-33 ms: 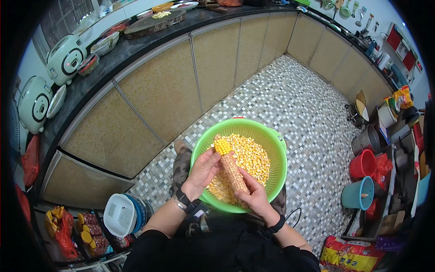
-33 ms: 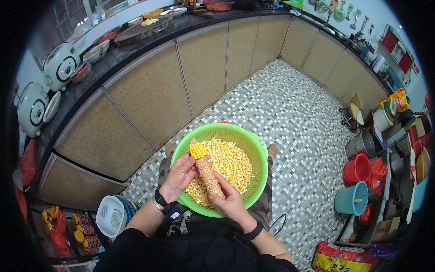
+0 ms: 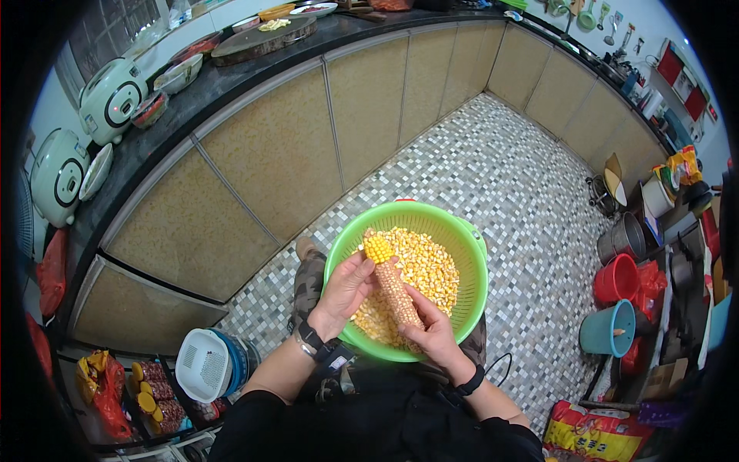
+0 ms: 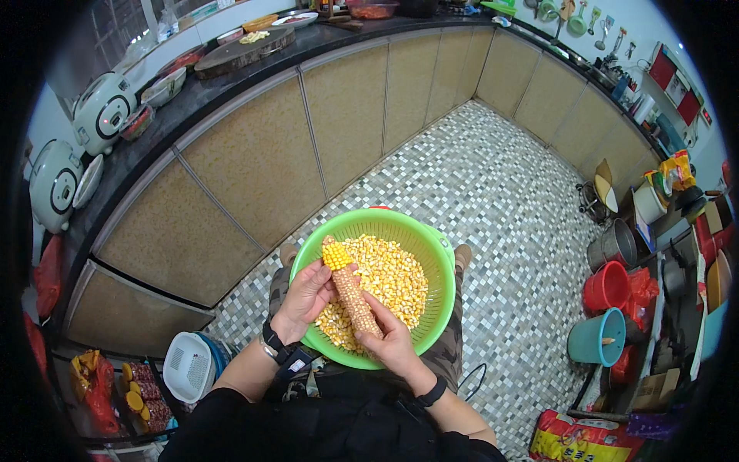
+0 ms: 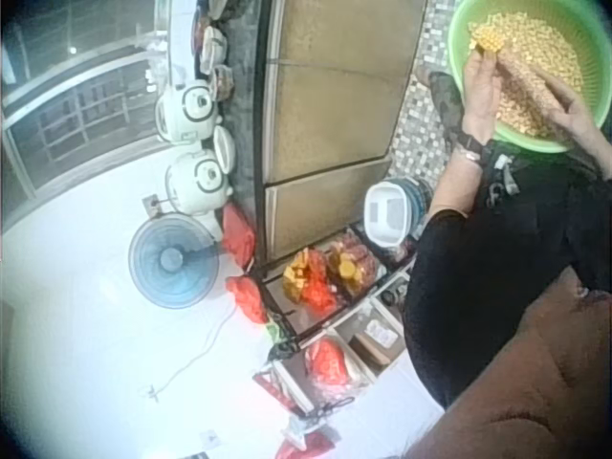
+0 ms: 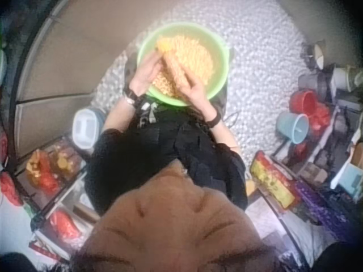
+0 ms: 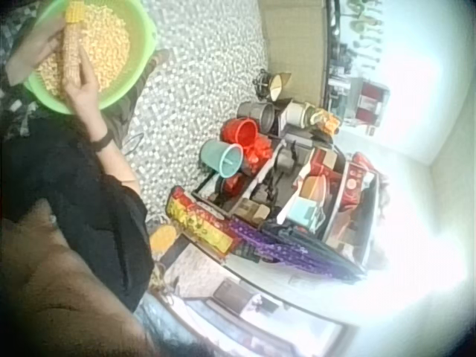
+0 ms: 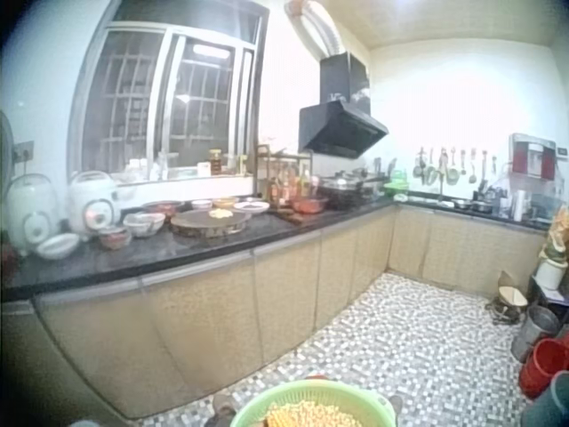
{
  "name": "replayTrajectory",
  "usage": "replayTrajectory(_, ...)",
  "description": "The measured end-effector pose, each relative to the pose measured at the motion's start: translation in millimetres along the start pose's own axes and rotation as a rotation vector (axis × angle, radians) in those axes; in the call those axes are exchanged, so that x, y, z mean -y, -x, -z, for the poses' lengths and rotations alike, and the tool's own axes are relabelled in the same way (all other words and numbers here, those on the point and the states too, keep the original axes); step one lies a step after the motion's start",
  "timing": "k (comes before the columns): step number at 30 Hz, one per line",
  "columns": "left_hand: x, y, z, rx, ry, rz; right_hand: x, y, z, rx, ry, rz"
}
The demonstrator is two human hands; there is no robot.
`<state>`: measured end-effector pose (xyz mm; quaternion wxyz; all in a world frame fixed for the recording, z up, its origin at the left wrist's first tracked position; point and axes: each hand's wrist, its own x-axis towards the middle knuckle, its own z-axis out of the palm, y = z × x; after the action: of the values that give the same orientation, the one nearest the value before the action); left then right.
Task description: Stripping kernels from a cob of corn into a plastic bowl by hand.
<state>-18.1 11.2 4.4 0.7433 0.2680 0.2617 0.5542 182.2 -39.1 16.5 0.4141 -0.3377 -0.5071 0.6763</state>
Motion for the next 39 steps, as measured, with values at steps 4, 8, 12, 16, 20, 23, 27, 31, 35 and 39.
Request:
replayTrajectory(4,-0.7,0.5,-1.5,0.007,-0.012,0.0,0.2,0.0,0.6,0.0,-0.007,0.003)
replayTrajectory(8,-2.6,1.9,-3.0,0.033,-0.011,0.002,1.8,0.0,0.4,0.001,0.0,-0.015)
replayTrajectory(12,-5.0,1.9,-5.3,0.045,0.015,0.007,1.4,0.3,-0.2,-0.007,-0.005,-0.008)
replayTrajectory(16,-6.4,3.3,-8.5,0.059,0.002,0.004,0.0,0.4,-0.1,-0.01,0.024,0.001)
replayTrajectory(20,-1.3,1.8,-3.6,0.027,-0.042,-0.008,2.8,0.1,0.0,-0.011,-0.007,-0.025)
replayTrajectory(23,-1.1,1.4,-4.0,0.017,-0.053,-0.008,2.1,-0.2,1.4,-0.009,-0.014,-0.048)
replayTrajectory(27,-1.9,0.4,-1.1,0.067,0.228,0.029,1.8,-1.0,2.3,-0.014,-0.008,-0.069)
replayTrajectory(31,0.8,-0.5,-1.0,0.014,0.169,0.038,1.0,-1.2,2.2,-0.002,-0.021,-0.085)
replayTrajectory(35,4.2,-0.6,5.2,-0.016,0.077,0.025,2.2,-1.4,0.9,0.013,-0.013,-0.099)
replayTrajectory(39,4.2,-0.7,3.1,0.006,0.044,0.006,3.9,-0.9,1.2,0.005,-0.004,-0.098)
